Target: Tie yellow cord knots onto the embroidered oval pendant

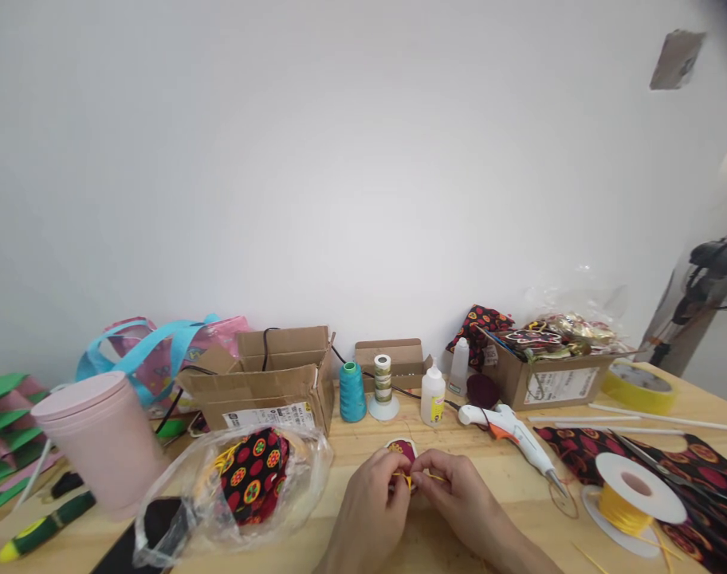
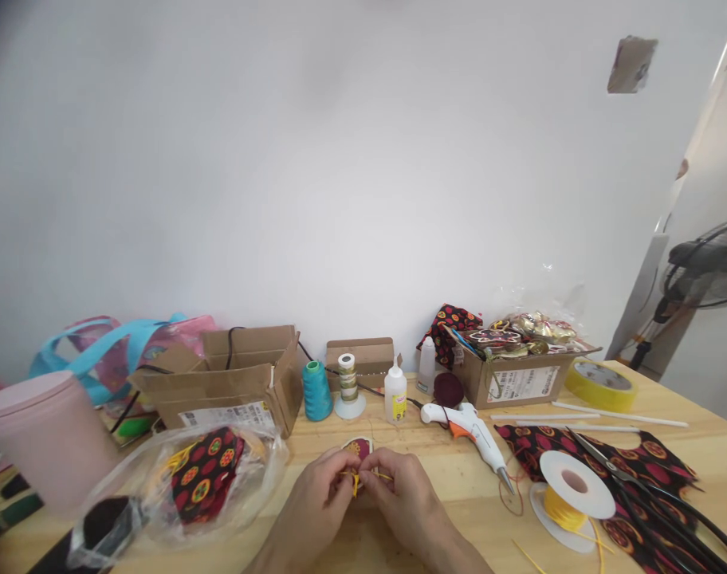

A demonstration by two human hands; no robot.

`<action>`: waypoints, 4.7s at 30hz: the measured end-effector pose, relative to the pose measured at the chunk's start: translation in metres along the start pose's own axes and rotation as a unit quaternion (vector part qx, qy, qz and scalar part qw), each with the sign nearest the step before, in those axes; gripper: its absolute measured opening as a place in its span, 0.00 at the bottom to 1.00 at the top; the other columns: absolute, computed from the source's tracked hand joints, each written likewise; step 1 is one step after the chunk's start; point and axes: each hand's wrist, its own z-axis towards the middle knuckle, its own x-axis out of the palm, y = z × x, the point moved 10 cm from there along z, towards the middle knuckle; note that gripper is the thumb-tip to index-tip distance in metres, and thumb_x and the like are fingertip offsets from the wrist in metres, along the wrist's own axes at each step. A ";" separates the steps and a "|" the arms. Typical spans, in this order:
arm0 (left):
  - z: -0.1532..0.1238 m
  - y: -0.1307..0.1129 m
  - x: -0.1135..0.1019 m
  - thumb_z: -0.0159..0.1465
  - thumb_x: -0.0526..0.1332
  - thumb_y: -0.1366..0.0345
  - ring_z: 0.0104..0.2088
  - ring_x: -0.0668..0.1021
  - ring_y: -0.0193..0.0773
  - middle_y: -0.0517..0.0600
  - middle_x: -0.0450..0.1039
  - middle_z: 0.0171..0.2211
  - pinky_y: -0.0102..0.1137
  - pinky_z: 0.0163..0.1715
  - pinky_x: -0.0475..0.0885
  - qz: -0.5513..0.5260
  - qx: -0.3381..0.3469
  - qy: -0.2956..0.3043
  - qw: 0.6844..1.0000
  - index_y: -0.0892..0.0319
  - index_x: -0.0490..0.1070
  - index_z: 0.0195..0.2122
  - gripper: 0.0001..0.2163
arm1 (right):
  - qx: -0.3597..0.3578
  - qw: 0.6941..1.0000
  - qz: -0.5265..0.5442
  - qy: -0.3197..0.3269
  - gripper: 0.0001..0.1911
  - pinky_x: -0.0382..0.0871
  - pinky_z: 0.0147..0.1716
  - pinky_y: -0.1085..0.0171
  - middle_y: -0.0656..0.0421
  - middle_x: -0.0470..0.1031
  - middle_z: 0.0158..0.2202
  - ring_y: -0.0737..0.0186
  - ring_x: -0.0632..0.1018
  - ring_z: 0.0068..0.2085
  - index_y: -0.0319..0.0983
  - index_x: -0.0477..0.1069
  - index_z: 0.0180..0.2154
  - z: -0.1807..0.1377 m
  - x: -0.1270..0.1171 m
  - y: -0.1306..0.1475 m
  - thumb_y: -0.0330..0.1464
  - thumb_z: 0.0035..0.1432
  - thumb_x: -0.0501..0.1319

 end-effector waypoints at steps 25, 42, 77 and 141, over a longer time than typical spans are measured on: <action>0.001 0.045 0.026 0.49 0.56 0.66 0.17 0.62 0.28 0.43 0.62 0.15 0.23 0.17 0.52 -0.232 -0.141 0.032 0.962 0.65 0.69 0.24 0.07 | -0.009 0.993 -0.111 -0.040 0.09 0.55 0.21 0.71 0.63 0.67 0.19 0.68 0.65 0.22 0.39 0.67 0.25 0.000 -0.013 0.000 0.33 0.51 0.52; 0.003 0.056 0.031 0.46 0.60 0.64 0.18 0.68 0.31 0.49 0.72 0.17 0.25 0.19 0.59 -0.275 -0.177 0.029 0.945 0.67 0.72 0.21 0.09 | -0.018 0.994 -0.103 -0.017 0.07 0.50 0.17 0.72 0.65 0.64 0.18 0.71 0.61 0.19 0.39 0.67 0.26 0.000 -0.003 -0.004 0.32 0.50 0.52; 0.003 0.053 0.035 0.46 0.61 0.62 0.20 0.67 0.30 0.45 0.67 0.17 0.24 0.20 0.58 -0.277 -0.159 0.051 0.946 0.64 0.70 0.24 0.10 | 0.004 0.997 -0.072 -0.015 0.08 0.55 0.19 0.72 0.62 0.69 0.21 0.69 0.66 0.21 0.38 0.67 0.26 0.002 -0.006 -0.010 0.33 0.50 0.52; -0.001 0.056 0.034 0.46 0.59 0.65 0.20 0.68 0.32 0.47 0.70 0.17 0.25 0.21 0.58 -0.283 -0.172 0.062 0.941 0.65 0.73 0.22 0.08 | 0.042 0.997 0.017 0.066 0.10 0.54 0.18 0.73 0.62 0.71 0.21 0.70 0.65 0.21 0.37 0.72 0.27 -0.002 0.011 -0.019 0.34 0.47 0.55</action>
